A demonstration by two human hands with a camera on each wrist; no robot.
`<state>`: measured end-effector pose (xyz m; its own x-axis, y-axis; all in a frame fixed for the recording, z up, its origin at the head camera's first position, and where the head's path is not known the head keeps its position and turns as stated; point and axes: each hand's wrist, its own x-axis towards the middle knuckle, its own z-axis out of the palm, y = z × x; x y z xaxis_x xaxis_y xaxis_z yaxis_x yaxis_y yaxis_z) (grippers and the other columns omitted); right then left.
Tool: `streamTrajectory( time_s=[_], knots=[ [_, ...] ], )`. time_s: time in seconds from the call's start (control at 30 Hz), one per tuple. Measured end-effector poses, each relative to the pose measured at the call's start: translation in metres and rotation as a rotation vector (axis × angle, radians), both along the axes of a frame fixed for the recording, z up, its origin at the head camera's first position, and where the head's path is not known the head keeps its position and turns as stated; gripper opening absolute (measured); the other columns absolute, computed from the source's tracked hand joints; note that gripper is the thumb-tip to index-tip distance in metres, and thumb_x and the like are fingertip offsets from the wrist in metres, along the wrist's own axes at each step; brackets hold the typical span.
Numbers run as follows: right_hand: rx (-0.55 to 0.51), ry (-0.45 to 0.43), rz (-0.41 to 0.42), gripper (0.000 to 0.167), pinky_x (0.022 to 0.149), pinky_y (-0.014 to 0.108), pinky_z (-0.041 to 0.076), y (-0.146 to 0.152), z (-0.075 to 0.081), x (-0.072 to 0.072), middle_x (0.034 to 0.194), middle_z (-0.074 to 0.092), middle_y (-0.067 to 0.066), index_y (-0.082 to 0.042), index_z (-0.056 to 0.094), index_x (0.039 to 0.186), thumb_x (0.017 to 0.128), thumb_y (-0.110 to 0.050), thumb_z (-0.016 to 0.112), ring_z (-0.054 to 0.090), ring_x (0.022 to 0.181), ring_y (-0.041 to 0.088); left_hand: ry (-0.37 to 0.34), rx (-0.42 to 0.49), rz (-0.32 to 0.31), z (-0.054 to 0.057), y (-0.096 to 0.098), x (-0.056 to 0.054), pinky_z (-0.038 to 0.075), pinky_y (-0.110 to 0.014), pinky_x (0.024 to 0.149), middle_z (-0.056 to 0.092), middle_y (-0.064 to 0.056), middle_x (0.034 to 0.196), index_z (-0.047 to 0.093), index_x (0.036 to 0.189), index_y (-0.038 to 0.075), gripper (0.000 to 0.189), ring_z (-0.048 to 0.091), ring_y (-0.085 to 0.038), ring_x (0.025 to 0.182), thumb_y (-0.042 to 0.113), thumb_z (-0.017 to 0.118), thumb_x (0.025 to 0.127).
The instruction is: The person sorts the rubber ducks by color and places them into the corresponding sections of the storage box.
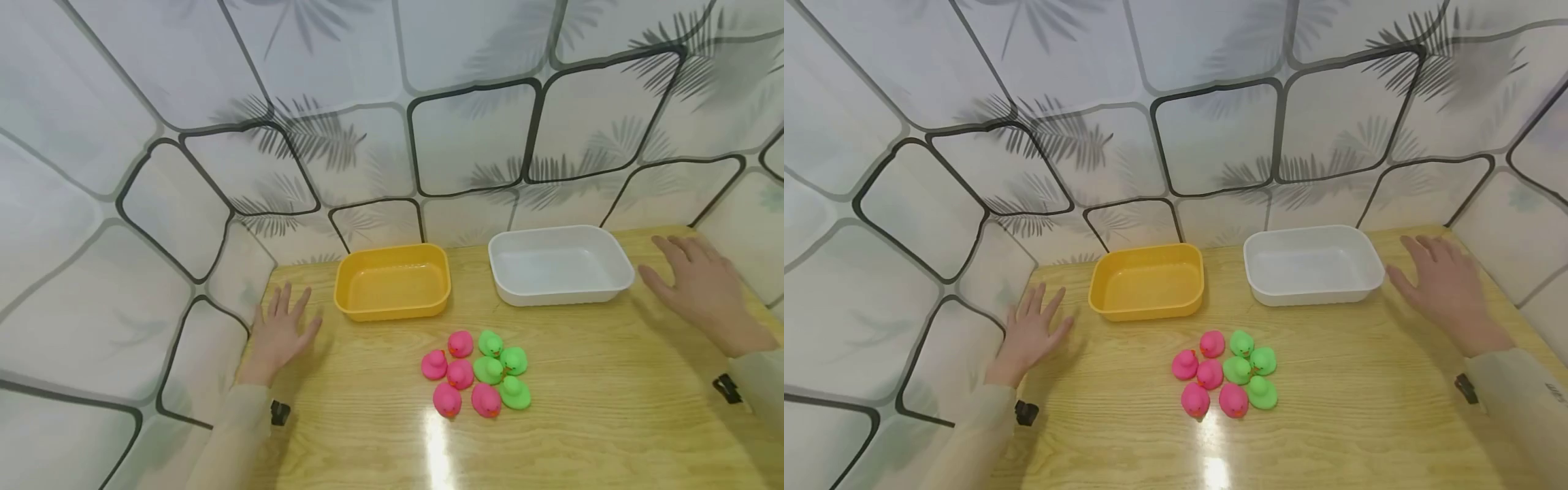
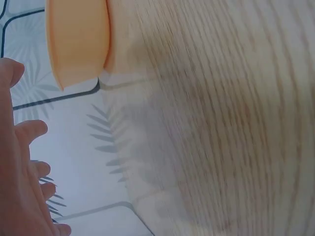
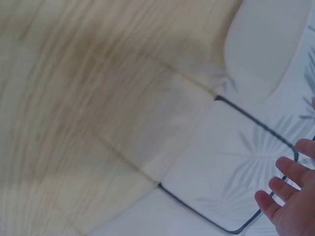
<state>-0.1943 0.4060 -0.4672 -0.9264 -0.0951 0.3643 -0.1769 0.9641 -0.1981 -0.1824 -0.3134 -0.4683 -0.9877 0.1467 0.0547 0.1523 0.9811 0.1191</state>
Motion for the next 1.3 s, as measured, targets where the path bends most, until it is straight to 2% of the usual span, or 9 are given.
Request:
streamTrajectory(
  time_s=[0.07,0.13,0.27,0.37,0.63,0.87,1.03,1.3],
  knots=[
    [-0.024,0.015,0.021,0.057,0.091,0.076,0.04,-0.007,0.003,-0.001,0.128,0.054,0.041,0.008,0.049,0.144,0.104,-0.032,0.06,0.05,0.116,0.061,0.023,0.021,-0.011,0.002,0.004,0.004,0.016,-0.079,0.115,0.016,-0.026,0.17,0.032,0.165,0.017,0.074,0.016,-0.049,0.155,0.058,0.047,0.104],
    [-0.051,-0.01,0.049,0.051,0.08,0.071,0.046,-0.013,0.008,-0.001,0.118,0.06,0.039,0.009,0.052,0.138,0.103,-0.026,0.062,0.057,0.102,0.057,0.049,0.051,-0.022,0.005,0.009,0.008,0.022,-0.078,0.113,0.023,-0.026,0.168,0.036,0.163,0.017,0.072,0.023,-0.051,0.151,0.054,0.052,0.104],
    [-0.098,-0.123,0.082,0.048,0.066,0.062,0.05,-0.029,0.019,-0.002,0.114,0.064,0.032,0.005,0.055,0.137,0.104,-0.029,0.061,0.063,0.091,0.047,0.126,0.142,-0.066,0.009,0.021,0.016,0.031,-0.073,0.105,0.042,-0.025,0.155,0.048,0.155,0.015,0.063,0.038,-0.05,0.14,0.046,0.061,0.102],
    [-0.105,-0.16,0.112,0.045,0.065,0.055,0.052,-0.045,0.028,-0.004,0.114,0.066,0.027,0.004,0.06,0.134,0.104,-0.03,0.061,0.065,0.089,0.04,0.182,0.19,-0.107,0.011,0.029,0.021,0.034,-0.068,0.1,0.051,-0.023,0.144,0.057,0.146,0.011,0.055,0.045,-0.048,0.132,0.039,0.067,0.1],
    [-0.075,-0.106,0.225,0.03,0.061,0.041,0.051,-0.092,0.044,-0.012,0.099,0.072,0.012,-0.002,0.069,0.121,0.099,-0.023,0.069,0.066,0.084,0.028,0.227,0.284,-0.231,0.012,0.055,0.031,0.038,-0.064,0.095,0.061,-0.017,0.132,0.063,0.136,0.009,0.044,0.054,-0.042,0.12,0.034,0.068,0.1],
    [-0.052,-0.013,0.349,0.024,0.064,0.043,0.053,-0.124,0.048,-0.022,0.093,0.072,0.008,-0.001,0.072,0.114,0.095,-0.016,0.075,0.065,0.077,0.023,0.272,0.326,-0.321,0.011,0.079,0.037,0.045,-0.061,0.088,0.067,-0.013,0.123,0.067,0.129,0.009,0.041,0.061,-0.037,0.112,0.027,0.076,0.094],
    [-0.064,-0.026,0.406,0.023,0.069,0.045,0.053,-0.142,0.05,-0.028,0.093,0.072,0.008,0.0,0.072,0.112,0.095,-0.014,0.074,0.066,0.08,0.024,0.273,0.363,-0.372,0.01,0.092,0.041,0.047,-0.056,0.083,0.071,-0.011,0.121,0.07,0.125,0.008,0.036,0.062,-0.034,0.107,0.028,0.074,0.094],
    [-0.087,-0.079,0.434,0.021,0.067,0.04,0.051,-0.163,0.05,-0.04,0.093,0.072,0.007,-0.002,0.071,0.112,0.097,-0.015,0.072,0.062,0.074,0.019,0.249,0.392,-0.443,0.002,0.106,0.045,0.052,-0.056,0.096,0.069,-0.011,0.123,0.07,0.125,0.007,0.037,0.062,-0.033,0.116,0.028,0.073,0.095]
  ],
)
